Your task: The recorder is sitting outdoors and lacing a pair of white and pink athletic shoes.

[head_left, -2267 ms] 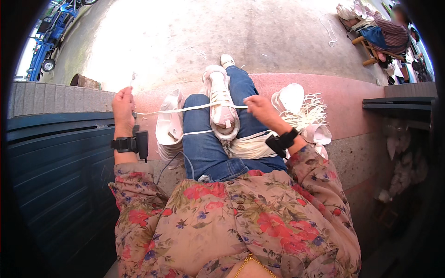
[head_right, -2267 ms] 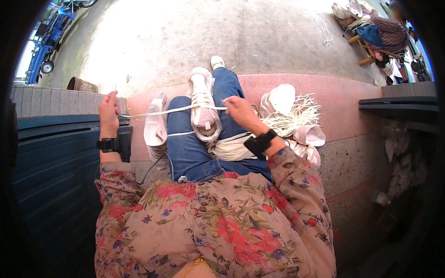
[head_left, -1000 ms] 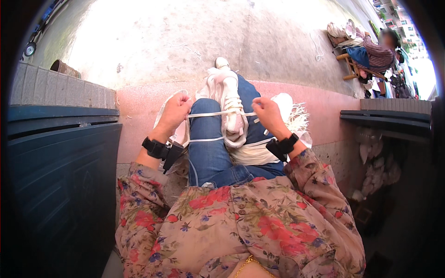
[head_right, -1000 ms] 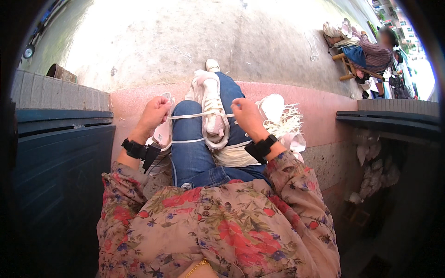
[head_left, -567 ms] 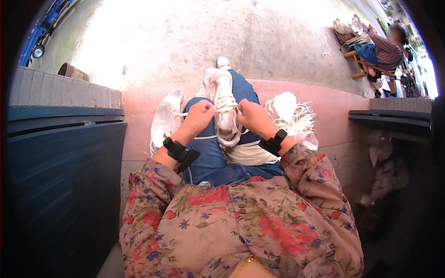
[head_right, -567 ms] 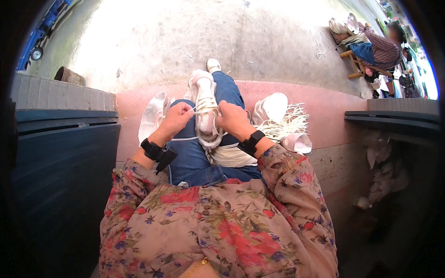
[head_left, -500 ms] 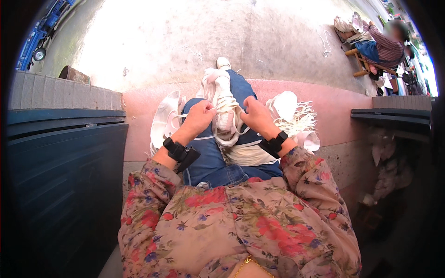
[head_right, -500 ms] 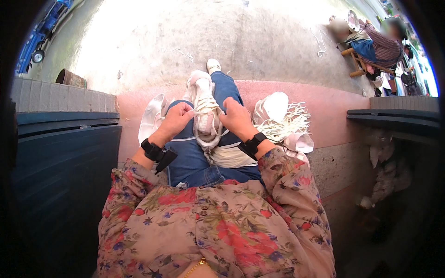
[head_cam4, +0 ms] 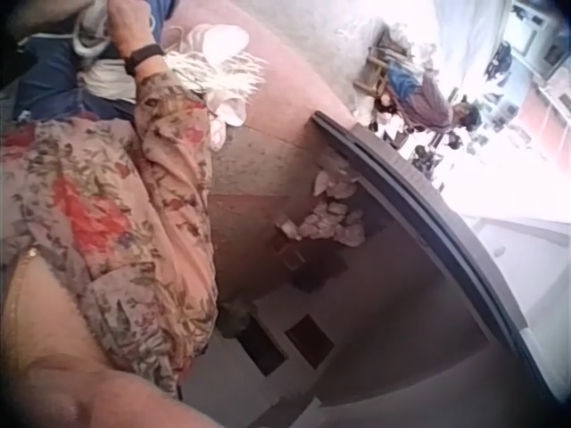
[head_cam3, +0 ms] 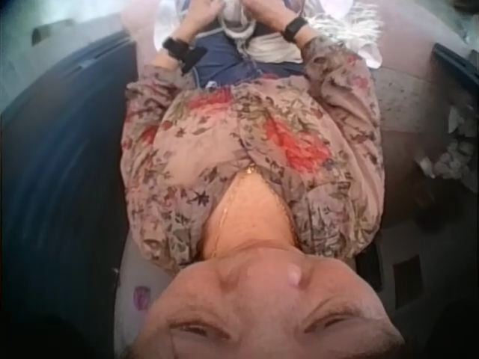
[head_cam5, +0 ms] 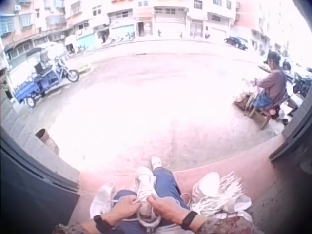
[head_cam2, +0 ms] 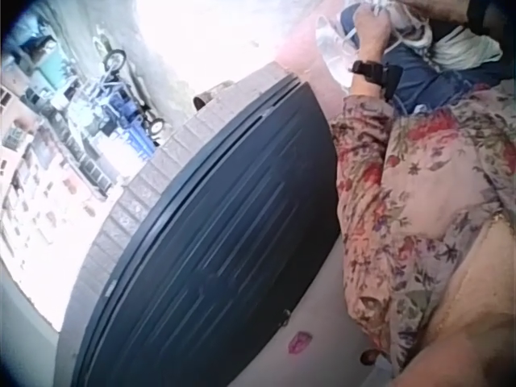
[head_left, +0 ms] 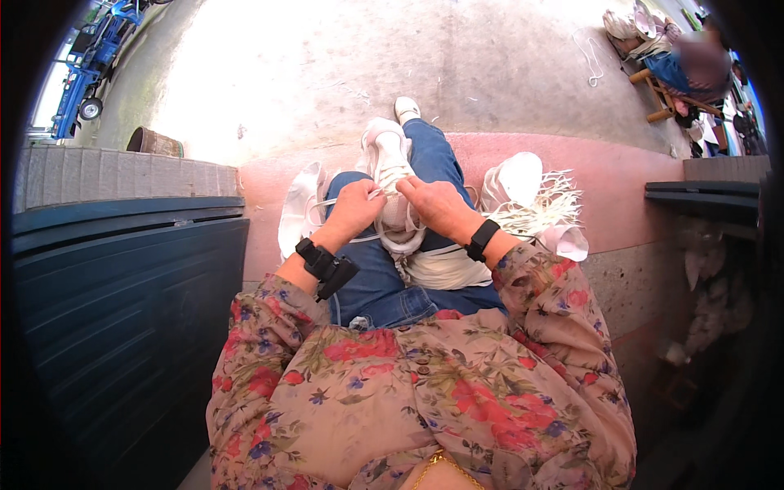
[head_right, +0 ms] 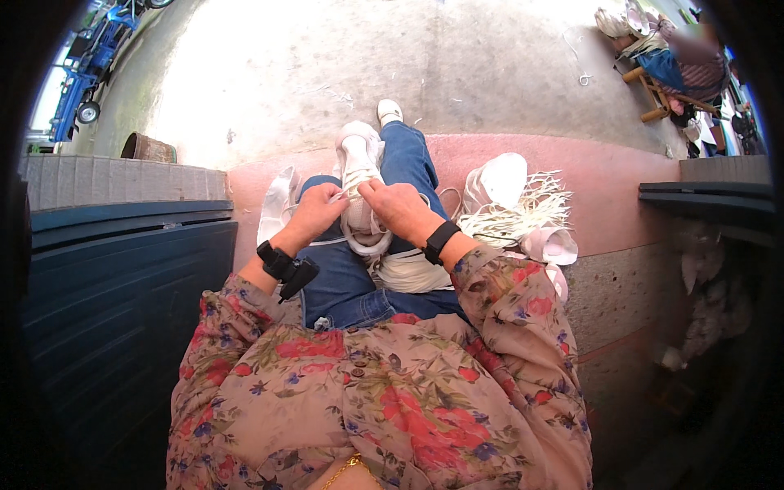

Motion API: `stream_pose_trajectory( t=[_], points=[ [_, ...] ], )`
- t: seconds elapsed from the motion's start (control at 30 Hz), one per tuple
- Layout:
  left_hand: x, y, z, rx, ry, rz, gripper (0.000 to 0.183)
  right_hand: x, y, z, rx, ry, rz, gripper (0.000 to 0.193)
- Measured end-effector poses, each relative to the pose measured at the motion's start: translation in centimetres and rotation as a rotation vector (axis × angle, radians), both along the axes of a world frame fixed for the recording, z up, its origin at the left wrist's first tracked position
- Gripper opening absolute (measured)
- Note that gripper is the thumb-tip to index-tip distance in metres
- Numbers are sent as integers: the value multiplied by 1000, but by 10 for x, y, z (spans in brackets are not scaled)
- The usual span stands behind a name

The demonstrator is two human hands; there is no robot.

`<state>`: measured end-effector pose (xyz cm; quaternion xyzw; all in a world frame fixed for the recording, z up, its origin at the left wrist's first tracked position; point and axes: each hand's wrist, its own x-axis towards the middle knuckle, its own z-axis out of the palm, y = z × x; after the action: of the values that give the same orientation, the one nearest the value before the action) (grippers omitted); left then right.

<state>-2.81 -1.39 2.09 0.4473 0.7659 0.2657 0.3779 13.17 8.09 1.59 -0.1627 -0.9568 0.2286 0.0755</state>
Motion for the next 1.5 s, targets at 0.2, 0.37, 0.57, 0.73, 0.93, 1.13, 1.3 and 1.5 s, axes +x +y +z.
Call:
stream_pose_trajectory(
  t=[0.2, 0.37, 0.57, 0.73, 0.93, 1.13, 1.3, 1.5],
  points=[
    [-3, 2, -6, -11, -66, -11, 24, -6, -2, -2, 49, 48, 24, 24],
    [0, 3, 0, -41, -36, -20, 25, -13, 14, -15, -107, 38, -52, 19],
    [13, 12, -4, 27, 18, -15, 26, -1, 33, -22, -950, 308, -203, 19],
    [22, 27, -8, 92, 47, -6, 26, 4, 30, -15, -1194, 254, -302, 23],
    [23, 44, -5, -44, 213, -200, 20, 6, 30, -19, -1147, 277, -314, 22],
    [23, 41, 4, 378, 759, -377, 12, 11, 36, -23, -1051, 247, -551, 25],
    [5, 9, -2, 571, 861, -399, 8, 15, 49, 8, -1254, -122, -527, 36],
    [12, 10, -2, 672, 839, -374, 7, -4, 37, -12, -1488, 209, -406, 40]
  ],
)
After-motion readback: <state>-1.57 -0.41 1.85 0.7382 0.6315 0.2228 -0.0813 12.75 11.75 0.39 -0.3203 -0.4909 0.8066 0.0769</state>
